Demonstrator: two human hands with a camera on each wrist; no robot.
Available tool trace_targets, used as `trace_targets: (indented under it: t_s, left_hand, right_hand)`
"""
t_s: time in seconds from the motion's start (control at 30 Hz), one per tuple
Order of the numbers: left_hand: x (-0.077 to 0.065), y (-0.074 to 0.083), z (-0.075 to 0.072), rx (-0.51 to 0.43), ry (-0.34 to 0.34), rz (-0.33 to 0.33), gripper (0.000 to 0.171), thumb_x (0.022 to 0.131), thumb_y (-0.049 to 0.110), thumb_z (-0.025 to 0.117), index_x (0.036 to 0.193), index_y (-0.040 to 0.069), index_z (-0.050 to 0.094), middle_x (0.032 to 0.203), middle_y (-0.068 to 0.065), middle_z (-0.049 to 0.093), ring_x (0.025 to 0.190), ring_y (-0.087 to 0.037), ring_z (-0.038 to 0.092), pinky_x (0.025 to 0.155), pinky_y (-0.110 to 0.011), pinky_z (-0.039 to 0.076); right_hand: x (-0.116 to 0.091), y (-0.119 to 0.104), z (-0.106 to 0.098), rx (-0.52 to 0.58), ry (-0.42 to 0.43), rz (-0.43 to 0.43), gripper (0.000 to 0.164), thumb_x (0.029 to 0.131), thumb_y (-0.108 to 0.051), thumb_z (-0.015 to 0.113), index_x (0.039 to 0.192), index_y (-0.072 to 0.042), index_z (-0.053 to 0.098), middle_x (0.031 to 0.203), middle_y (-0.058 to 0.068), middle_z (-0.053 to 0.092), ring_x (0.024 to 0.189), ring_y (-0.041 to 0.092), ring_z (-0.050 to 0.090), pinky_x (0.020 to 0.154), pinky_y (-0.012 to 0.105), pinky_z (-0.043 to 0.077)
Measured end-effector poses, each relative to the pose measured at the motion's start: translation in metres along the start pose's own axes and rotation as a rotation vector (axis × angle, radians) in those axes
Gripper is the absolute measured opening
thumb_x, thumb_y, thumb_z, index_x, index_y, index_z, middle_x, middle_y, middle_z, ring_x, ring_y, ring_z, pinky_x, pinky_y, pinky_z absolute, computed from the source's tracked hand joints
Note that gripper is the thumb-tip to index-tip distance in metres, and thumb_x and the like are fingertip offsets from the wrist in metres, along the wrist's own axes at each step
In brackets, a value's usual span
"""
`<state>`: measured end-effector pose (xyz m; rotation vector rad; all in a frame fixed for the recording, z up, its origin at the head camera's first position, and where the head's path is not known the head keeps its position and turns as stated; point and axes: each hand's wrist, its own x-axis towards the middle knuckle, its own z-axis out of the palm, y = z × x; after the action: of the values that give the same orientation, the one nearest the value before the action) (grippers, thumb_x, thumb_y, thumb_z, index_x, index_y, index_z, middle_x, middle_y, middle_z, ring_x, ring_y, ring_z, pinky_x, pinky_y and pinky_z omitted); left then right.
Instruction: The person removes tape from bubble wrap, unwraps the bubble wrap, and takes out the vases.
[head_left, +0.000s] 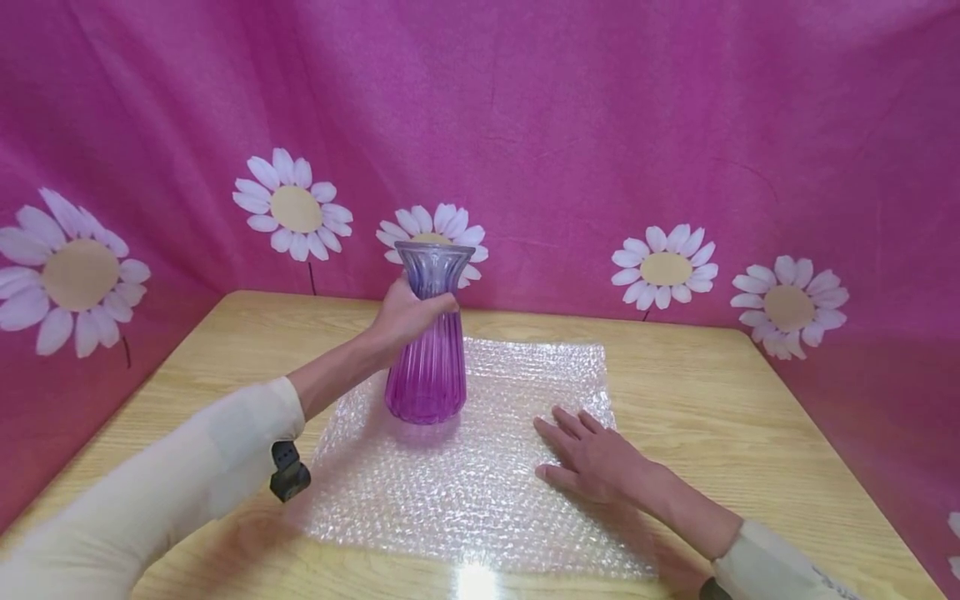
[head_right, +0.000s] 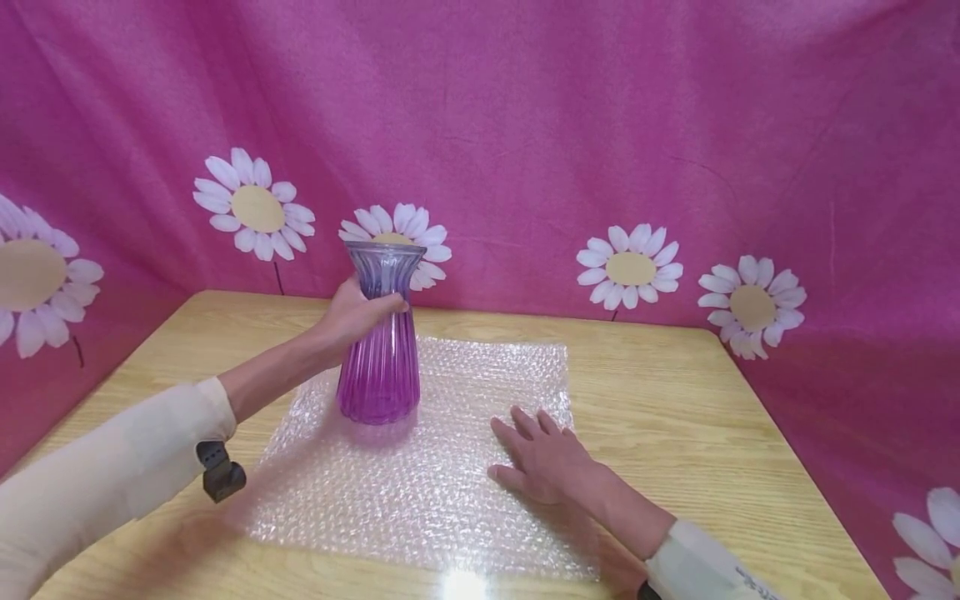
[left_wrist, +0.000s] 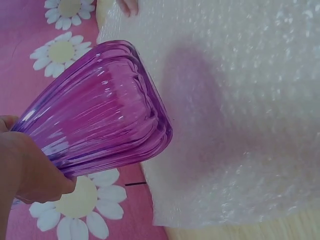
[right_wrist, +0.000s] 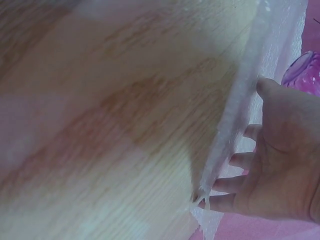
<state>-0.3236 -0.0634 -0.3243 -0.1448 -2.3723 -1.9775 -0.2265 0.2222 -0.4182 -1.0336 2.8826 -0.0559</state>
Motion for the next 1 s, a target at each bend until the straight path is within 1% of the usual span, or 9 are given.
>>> trace_targets:
  t_s: [0.1, 0.2, 0.33, 0.4, 0.53, 0.63, 0.8, 1.0]
  left_hand:
    - [0.005, 0.001, 0.0, 0.001, 0.015, 0.0, 0.062, 0.068, 0.011, 0.069, 0.123, 0.007, 0.041, 0.107, -0.01, 0.056, 0.094, -0.025, 0.056, 0.083, -0.037, 0.047]
    - [0.009, 0.002, 0.0, 0.012, 0.021, 0.022, 0.06, 0.069, 0.011, 0.069, 0.123, 0.006, 0.043, 0.107, -0.01, 0.056, 0.095, -0.025, 0.056, 0.084, -0.037, 0.046]
    - [0.016, 0.003, 0.002, -0.005, 0.035, 0.048, 0.055, 0.069, 0.01, 0.069, 0.118, 0.006, 0.046, 0.106, -0.01, 0.057, 0.094, -0.024, 0.056, 0.084, -0.036, 0.046]
    - [0.019, 0.004, 0.003, -0.021, 0.03, 0.051, 0.054, 0.07, 0.01, 0.069, 0.118, 0.007, 0.046, 0.107, -0.01, 0.057, 0.095, -0.023, 0.055, 0.085, -0.036, 0.046]
    - [0.025, 0.006, 0.005, -0.023, 0.024, 0.06, 0.06, 0.071, 0.01, 0.069, 0.123, 0.009, 0.042, 0.111, -0.01, 0.055, 0.101, -0.022, 0.053, 0.09, -0.037, 0.042]
    - [0.03, 0.006, 0.005, -0.015, 0.035, 0.058, 0.065, 0.07, 0.01, 0.069, 0.128, 0.01, 0.038, 0.113, -0.009, 0.053, 0.102, -0.023, 0.052, 0.09, -0.037, 0.042]
    - [0.038, 0.006, 0.006, -0.034, 0.065, 0.061, 0.065, 0.069, 0.009, 0.068, 0.127, 0.009, 0.037, 0.111, -0.011, 0.052, 0.099, -0.025, 0.052, 0.085, -0.037, 0.045]
    - [0.046, 0.003, 0.007, -0.018, 0.09, 0.069, 0.068, 0.07, 0.009, 0.07, 0.129, 0.007, 0.035, 0.116, -0.01, 0.049, 0.105, -0.023, 0.049, 0.091, -0.036, 0.041]
  right_hand:
    - [0.0, -0.001, 0.0, 0.002, 0.004, -0.007, 0.064, 0.094, -0.046, 0.043, 0.142, -0.005, 0.032, 0.141, 0.026, 0.029, 0.129, 0.041, 0.027, 0.106, 0.052, 0.02]
    - [0.0, -0.001, 0.0, 0.005, 0.001, -0.001, 0.064, 0.094, -0.046, 0.043, 0.142, -0.006, 0.032, 0.142, 0.025, 0.029, 0.129, 0.041, 0.027, 0.106, 0.052, 0.019]
    - [0.0, -0.001, 0.0, 0.002, 0.005, 0.0, 0.064, 0.094, -0.046, 0.043, 0.142, -0.006, 0.032, 0.142, 0.024, 0.03, 0.13, 0.04, 0.026, 0.106, 0.051, 0.018]
    - [0.0, -0.001, 0.001, -0.002, 0.01, -0.002, 0.064, 0.094, -0.046, 0.043, 0.142, -0.006, 0.032, 0.142, 0.024, 0.031, 0.13, 0.039, 0.026, 0.106, 0.051, 0.018]
    - [0.0, -0.001, 0.001, -0.003, 0.011, -0.007, 0.064, 0.094, -0.046, 0.042, 0.142, -0.005, 0.032, 0.141, 0.024, 0.031, 0.131, 0.038, 0.026, 0.107, 0.051, 0.017]
    - [0.0, 0.0, 0.001, 0.002, 0.005, -0.007, 0.064, 0.094, -0.046, 0.042, 0.142, -0.005, 0.032, 0.142, 0.024, 0.031, 0.131, 0.037, 0.025, 0.107, 0.051, 0.017]
    - [-0.001, 0.0, 0.0, 0.002, 0.009, -0.005, 0.064, 0.094, -0.046, 0.043, 0.142, -0.005, 0.033, 0.141, 0.025, 0.031, 0.13, 0.039, 0.027, 0.106, 0.051, 0.018]
    - [-0.001, 0.0, 0.0, 0.005, 0.0, 0.001, 0.065, 0.094, -0.047, 0.042, 0.142, -0.005, 0.032, 0.142, 0.025, 0.03, 0.13, 0.039, 0.027, 0.106, 0.052, 0.02]
